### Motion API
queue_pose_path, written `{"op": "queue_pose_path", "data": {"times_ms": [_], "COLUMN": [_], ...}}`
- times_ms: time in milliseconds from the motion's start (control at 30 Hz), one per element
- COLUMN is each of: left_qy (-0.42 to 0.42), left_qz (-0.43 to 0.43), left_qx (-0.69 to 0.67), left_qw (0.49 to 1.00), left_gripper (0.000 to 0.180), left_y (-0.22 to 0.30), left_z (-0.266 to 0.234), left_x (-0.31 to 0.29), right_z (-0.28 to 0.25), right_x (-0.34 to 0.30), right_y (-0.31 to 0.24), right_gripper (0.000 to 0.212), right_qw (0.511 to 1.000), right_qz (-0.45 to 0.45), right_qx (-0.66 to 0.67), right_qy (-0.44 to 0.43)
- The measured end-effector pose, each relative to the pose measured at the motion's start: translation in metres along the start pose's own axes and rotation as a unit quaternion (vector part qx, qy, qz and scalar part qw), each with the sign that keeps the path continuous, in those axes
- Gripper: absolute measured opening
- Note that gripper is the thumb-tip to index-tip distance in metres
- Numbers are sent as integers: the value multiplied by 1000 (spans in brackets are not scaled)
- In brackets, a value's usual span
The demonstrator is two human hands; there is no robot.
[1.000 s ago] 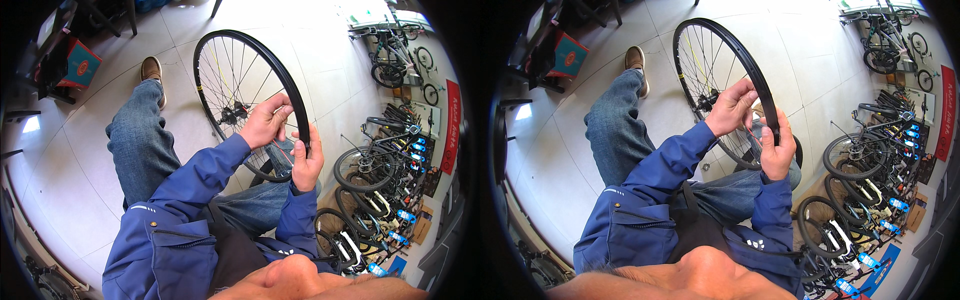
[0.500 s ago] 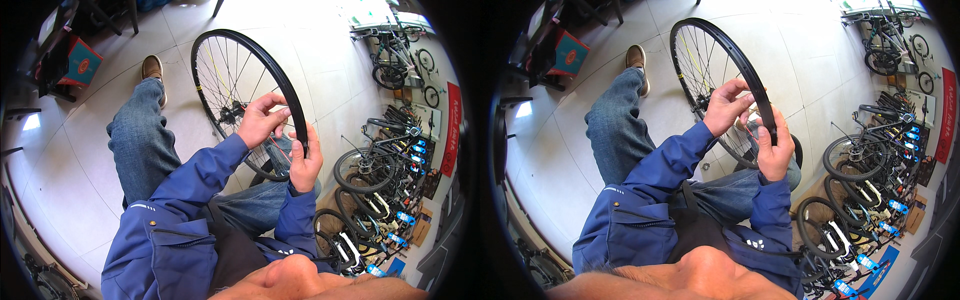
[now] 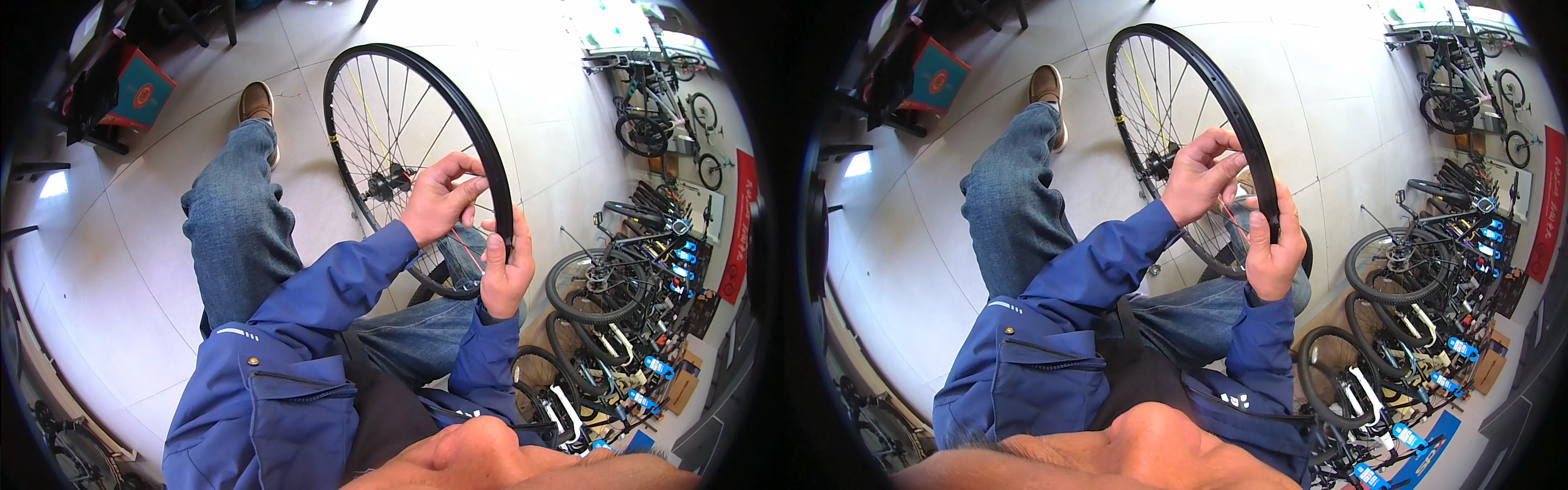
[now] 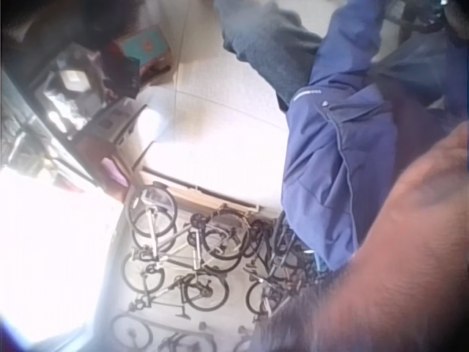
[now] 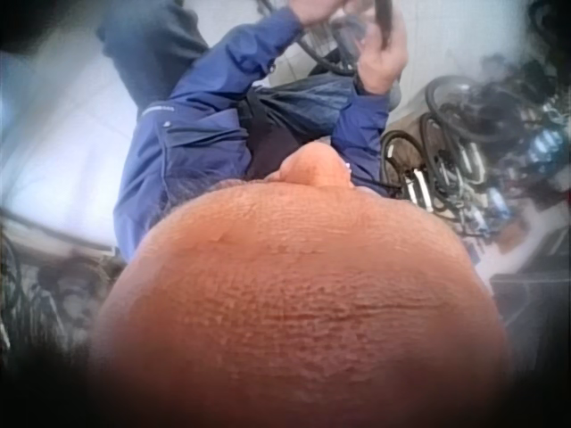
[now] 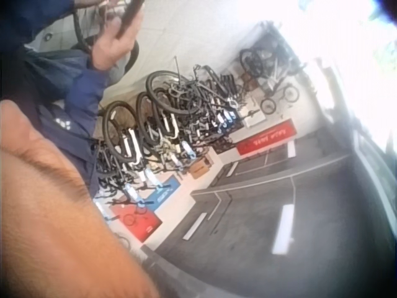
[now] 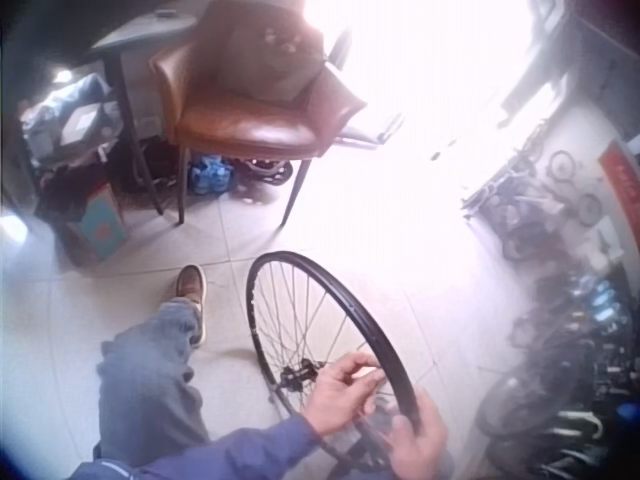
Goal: The person installs a bicycle tire onto a wheel rim. They first insert the tire bead into the rim and then work the remaining section into place by hand, rotating the wheel as needed.
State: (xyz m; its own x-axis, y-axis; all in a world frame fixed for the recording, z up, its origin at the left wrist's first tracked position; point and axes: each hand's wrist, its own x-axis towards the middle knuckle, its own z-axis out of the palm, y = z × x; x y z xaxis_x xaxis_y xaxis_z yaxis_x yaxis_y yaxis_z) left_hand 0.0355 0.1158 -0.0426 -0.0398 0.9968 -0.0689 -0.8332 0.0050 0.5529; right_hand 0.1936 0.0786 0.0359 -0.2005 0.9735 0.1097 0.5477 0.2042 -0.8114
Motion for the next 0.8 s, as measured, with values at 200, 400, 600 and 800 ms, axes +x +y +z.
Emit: {"op": "queue_pose_path", "data": {"times_ms": [200, 400, 600, 800], "left_qy": [-17, -32, -42, -18], "left_qz": [42, 43, 19, 27], "left_qx": [65, 123, 132, 69], "left_qw": [997, 991, 990, 997], "left_gripper": [15, 15, 15, 19], "left_y": [-3, -5, -3, -3], "left_z": [3, -1, -4, -1], "left_x": [-1, -1, 0, -3], "right_z": [0, -1, -1, -1], "right_x": [-1, -3, -5, -2], "right_y": [-2, 1, 8, 6], "right_gripper": [57, 57, 56, 54], "right_qw": [1000, 1000, 1000, 1000], "right_qz": [3, -2, -15, -13], "right_qx": [-2, -15, -21, -17], "right_qy": [-1, 2, 9, 5]}}
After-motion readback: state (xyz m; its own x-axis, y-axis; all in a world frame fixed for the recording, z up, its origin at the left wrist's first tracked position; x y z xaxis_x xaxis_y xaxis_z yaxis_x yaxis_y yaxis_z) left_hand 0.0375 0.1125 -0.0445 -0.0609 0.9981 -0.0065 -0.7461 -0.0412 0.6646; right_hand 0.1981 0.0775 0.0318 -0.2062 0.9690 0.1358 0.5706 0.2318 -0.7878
